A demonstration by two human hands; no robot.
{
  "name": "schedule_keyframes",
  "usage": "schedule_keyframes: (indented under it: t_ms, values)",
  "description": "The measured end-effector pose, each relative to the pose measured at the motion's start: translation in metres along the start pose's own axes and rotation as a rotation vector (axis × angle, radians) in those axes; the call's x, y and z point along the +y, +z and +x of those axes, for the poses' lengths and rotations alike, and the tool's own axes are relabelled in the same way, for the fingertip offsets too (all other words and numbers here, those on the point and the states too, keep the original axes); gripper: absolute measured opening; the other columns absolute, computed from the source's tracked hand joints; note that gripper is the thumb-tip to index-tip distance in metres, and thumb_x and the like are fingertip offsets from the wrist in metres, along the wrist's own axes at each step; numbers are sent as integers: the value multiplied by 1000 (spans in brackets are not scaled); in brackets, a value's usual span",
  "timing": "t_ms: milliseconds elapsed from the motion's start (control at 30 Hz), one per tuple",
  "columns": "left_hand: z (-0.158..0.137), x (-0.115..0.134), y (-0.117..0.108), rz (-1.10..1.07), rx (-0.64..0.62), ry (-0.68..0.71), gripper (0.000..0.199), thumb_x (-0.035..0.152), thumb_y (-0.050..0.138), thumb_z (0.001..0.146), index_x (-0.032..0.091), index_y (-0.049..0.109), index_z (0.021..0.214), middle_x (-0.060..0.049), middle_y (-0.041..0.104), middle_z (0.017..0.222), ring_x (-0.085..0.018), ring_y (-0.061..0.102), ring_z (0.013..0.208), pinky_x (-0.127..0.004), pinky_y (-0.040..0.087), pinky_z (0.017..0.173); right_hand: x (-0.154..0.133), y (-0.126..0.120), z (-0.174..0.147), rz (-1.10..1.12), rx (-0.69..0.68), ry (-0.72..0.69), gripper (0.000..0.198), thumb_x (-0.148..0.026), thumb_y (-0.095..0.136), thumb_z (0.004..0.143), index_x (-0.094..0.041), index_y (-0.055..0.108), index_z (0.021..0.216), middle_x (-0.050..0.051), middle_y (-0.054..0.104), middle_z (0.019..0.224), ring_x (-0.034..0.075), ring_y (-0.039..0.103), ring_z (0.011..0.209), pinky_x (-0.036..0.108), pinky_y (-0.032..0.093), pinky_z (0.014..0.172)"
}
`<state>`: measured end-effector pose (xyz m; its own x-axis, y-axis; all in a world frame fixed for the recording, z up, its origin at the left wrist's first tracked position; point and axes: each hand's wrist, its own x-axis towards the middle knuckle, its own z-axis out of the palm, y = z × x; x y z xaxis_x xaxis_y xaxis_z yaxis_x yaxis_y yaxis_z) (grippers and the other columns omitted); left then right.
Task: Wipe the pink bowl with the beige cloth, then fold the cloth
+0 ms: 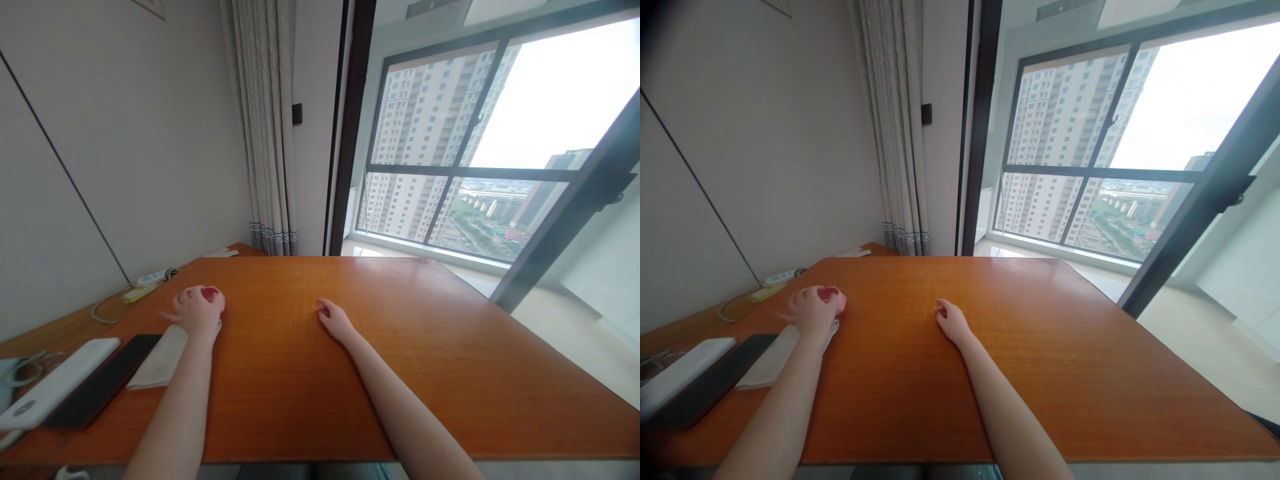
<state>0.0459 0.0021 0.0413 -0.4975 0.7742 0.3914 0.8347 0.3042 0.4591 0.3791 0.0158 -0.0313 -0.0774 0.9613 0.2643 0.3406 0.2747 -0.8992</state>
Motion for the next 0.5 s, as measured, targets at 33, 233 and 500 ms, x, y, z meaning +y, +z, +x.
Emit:
schedule_keyframes:
  t_ms: [33,233,500]
  values:
    - [1,-4,3,20,-3,-39,43,42,40,83,11,52,111,-22,43,128,-42,26,123,-66,28,85,-1,0,0,-10,-2,-8,43,-14,54,69,-25,61,109,0,69,89,18,62,86,35,44,89]
    - [9,-18,26,81,-120,-91,35,40,49,74,17,66,94,-17,55,118,-41,22,127,-66,28,88,-5,0,-3,-52,-1,-43,38,-12,54,69,-24,63,104,1,68,90,18,62,87,35,44,90]
    - [14,-14,29,115,-104,35,33,33,47,76,10,63,94,-19,59,109,-39,40,116,-55,34,92,-7,1,-2,50,13,34,25,-11,57,65,-24,67,83,1,68,86,19,62,86,35,45,90]
